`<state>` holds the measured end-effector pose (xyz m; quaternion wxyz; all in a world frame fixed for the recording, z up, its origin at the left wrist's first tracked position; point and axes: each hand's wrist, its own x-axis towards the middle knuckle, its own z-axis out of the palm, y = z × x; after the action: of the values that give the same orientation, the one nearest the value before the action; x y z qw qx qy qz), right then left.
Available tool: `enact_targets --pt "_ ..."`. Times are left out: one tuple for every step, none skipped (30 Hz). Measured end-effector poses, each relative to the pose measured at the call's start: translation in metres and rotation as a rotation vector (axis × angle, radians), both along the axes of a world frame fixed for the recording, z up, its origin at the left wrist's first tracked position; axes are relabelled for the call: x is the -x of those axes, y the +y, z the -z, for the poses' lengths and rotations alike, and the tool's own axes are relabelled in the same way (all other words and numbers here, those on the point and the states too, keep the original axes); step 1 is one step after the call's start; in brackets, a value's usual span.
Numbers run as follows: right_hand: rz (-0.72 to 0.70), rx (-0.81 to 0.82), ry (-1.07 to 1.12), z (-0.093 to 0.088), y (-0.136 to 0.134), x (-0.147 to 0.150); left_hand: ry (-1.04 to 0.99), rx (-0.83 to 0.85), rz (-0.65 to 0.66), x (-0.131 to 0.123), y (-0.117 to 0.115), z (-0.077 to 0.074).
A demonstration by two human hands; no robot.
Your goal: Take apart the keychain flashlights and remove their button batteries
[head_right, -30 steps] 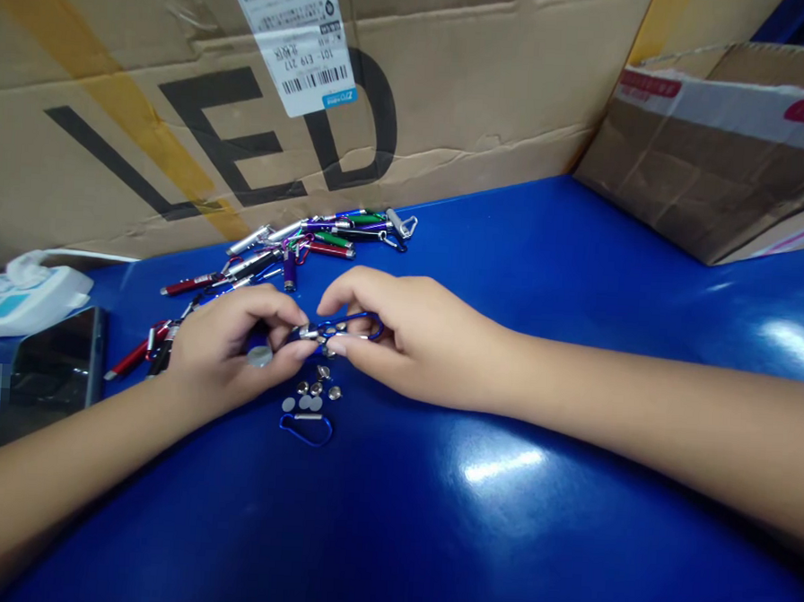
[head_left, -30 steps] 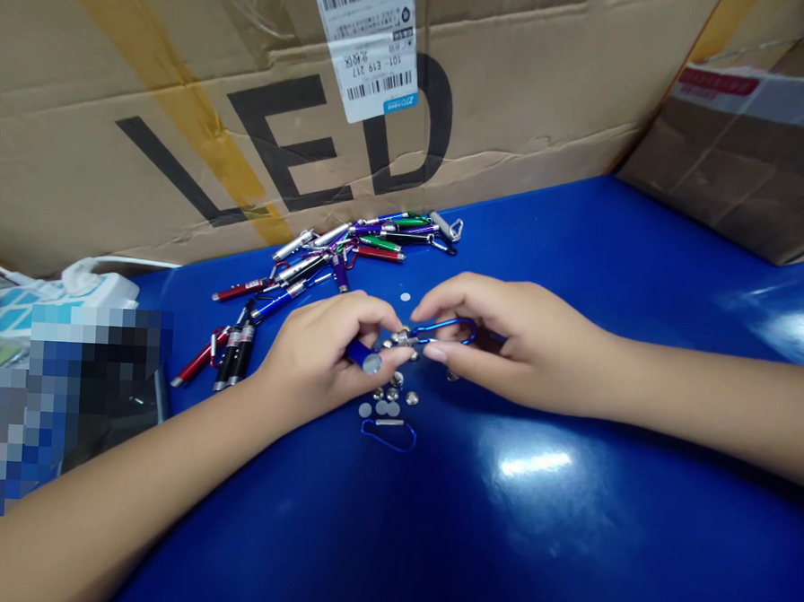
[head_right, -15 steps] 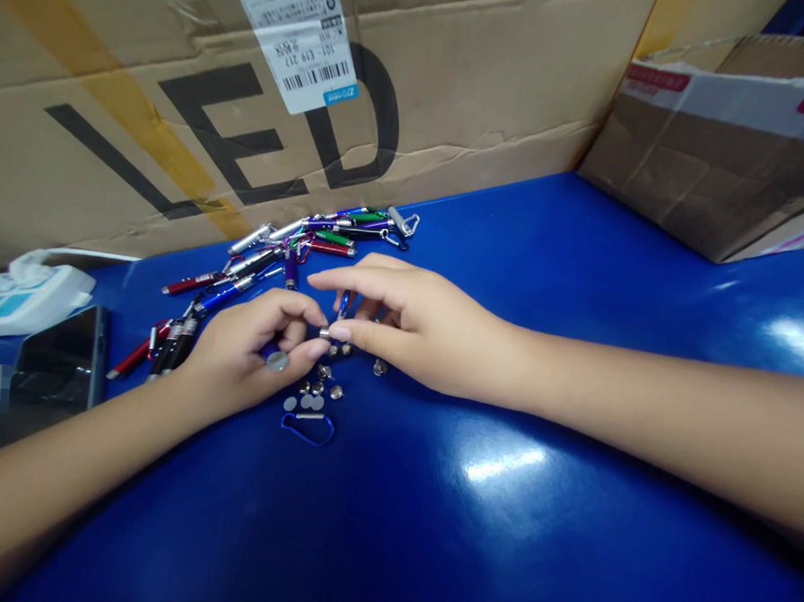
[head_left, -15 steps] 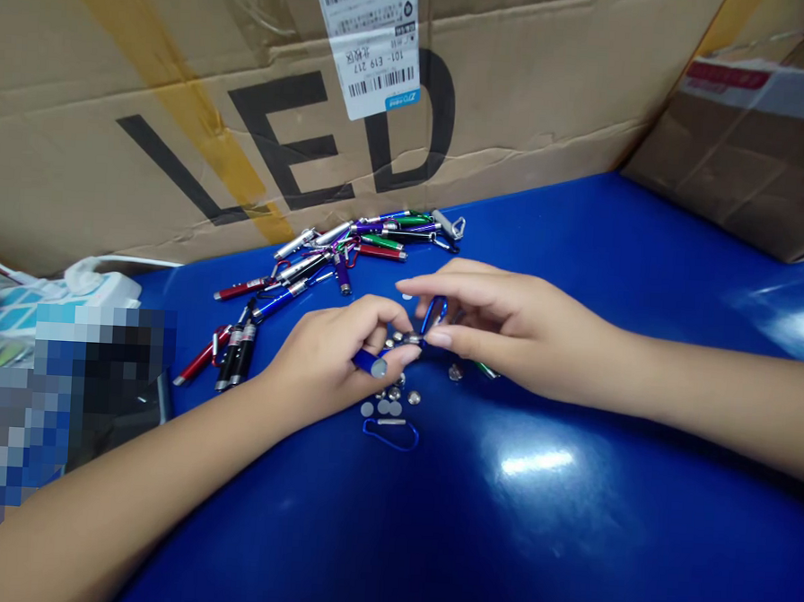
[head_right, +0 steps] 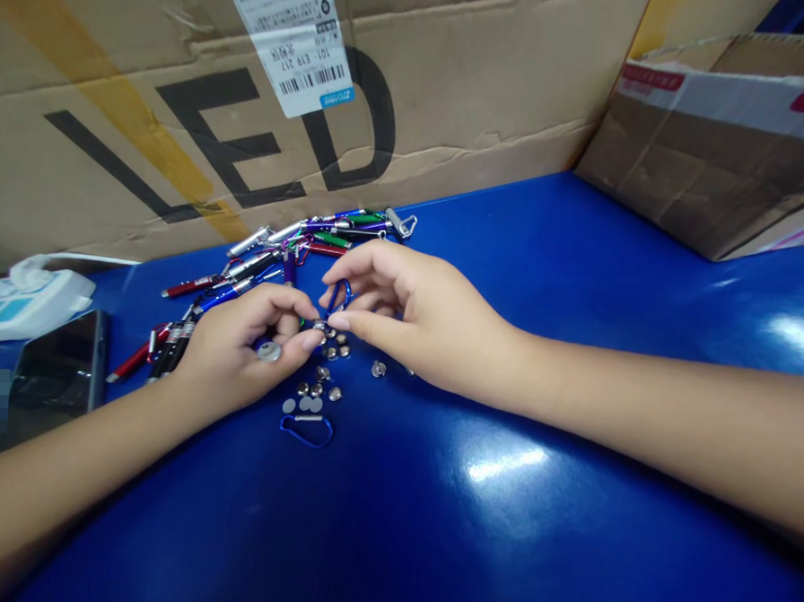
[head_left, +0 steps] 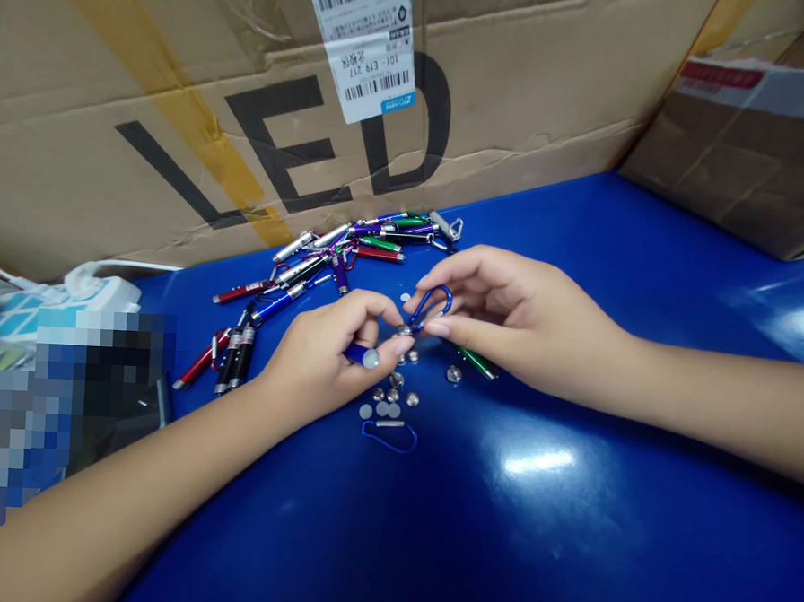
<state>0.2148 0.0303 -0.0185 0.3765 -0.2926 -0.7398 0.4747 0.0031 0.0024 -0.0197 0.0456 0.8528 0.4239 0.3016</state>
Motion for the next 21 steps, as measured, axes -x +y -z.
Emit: enact_targets --pt "0.018 -0.043 -0.009 0.0003 -0.0007 -0.0004 -0.013 0.026 -0.006 -0.0003 -0.0001 -0.0003" --pt "0.034 -0.08 -0.022 0.0005 -0.0016 -0.0006 -0.02 0.048 -0.006 -0.0006 -0.0002 -0.0005" --pt "0.046 -0.105 -0.037 0.0007 -0.0024 -0.0007 -0.018 0.063 -0.001 -0.0009 -0.0005 -0.0005" --pt "0.055 -0.119 -0.05 0.0008 -0.0032 -0.0006 -0.007 0.069 0.007 -0.0013 -0.0007 -0.0003" --pt "0.059 -0.121 -0.058 0.0009 -0.0039 -0.0003 0.011 0.067 0.011 -0.0016 -0.001 0.0003" --pt "0.058 -0.115 -0.061 0.0008 -0.0046 0.0001 0.033 0.056 0.008 -0.002 -0.0013 0.0011" --pt "0.055 -0.106 -0.06 0.0007 -0.0053 0.0007 0.055 0.04 -0.002 -0.0024 -0.0015 0.0022" --pt "0.052 -0.095 -0.058 0.0006 -0.0059 0.0013 0.075 0.021 -0.015 -0.0028 -0.0017 0.0034" --pt "0.053 -0.084 -0.056 0.0004 -0.0064 0.0021 0.092 -0.003 -0.028 -0.0032 -0.0018 0.0046" --pt "0.056 -0.073 -0.052 0.0001 -0.0069 0.0028 0.105 -0.031 -0.034 -0.0036 -0.0019 0.0056" --pt "0.061 -0.062 -0.044 -0.0002 -0.0074 0.0035 0.116 -0.061 -0.033 -0.0039 -0.0019 0.0064" --pt "0.069 -0.051 -0.035 -0.0005 -0.0078 0.0041 0.126 -0.089 -0.023 -0.0041 -0.0019 0.0067" --pt "0.075 -0.042 -0.029 -0.0007 -0.0081 0.0045 0.134 -0.113 -0.006 -0.0042 -0.0018 0.0068" --pt "0.08 -0.038 -0.029 -0.0009 -0.0082 0.0047 0.142 -0.128 0.016 -0.0042 -0.0018 0.0064" --pt "0.086 -0.041 -0.035 -0.001 -0.0082 0.0047 0.151 -0.137 0.038 -0.0041 -0.0019 0.0059" --pt "0.091 -0.048 -0.051 -0.0011 -0.0081 0.0046 0.158 -0.146 0.052 -0.004 -0.0019 0.0052" --pt "0.096 -0.058 -0.074 -0.0011 -0.0079 0.0043 0.161 -0.16 0.052 -0.004 -0.002 0.0044" --pt "0.099 -0.068 -0.096 -0.0012 -0.0077 0.004 0.163 -0.176 0.043 -0.004 -0.002 0.0038" --pt "0.101 -0.075 -0.116 -0.0014 -0.0075 0.0038 0.167 -0.192 0.033 -0.004 -0.0021 0.0033" --pt "0.103 -0.078 -0.134 -0.0016 -0.0073 0.0036 0.177 -0.203 0.031 -0.004 -0.0021 0.003" --pt "0.105 -0.079 -0.151 -0.0019 -0.0072 0.0035 0.19 -0.21 0.039 -0.0041 -0.0021 0.0029"
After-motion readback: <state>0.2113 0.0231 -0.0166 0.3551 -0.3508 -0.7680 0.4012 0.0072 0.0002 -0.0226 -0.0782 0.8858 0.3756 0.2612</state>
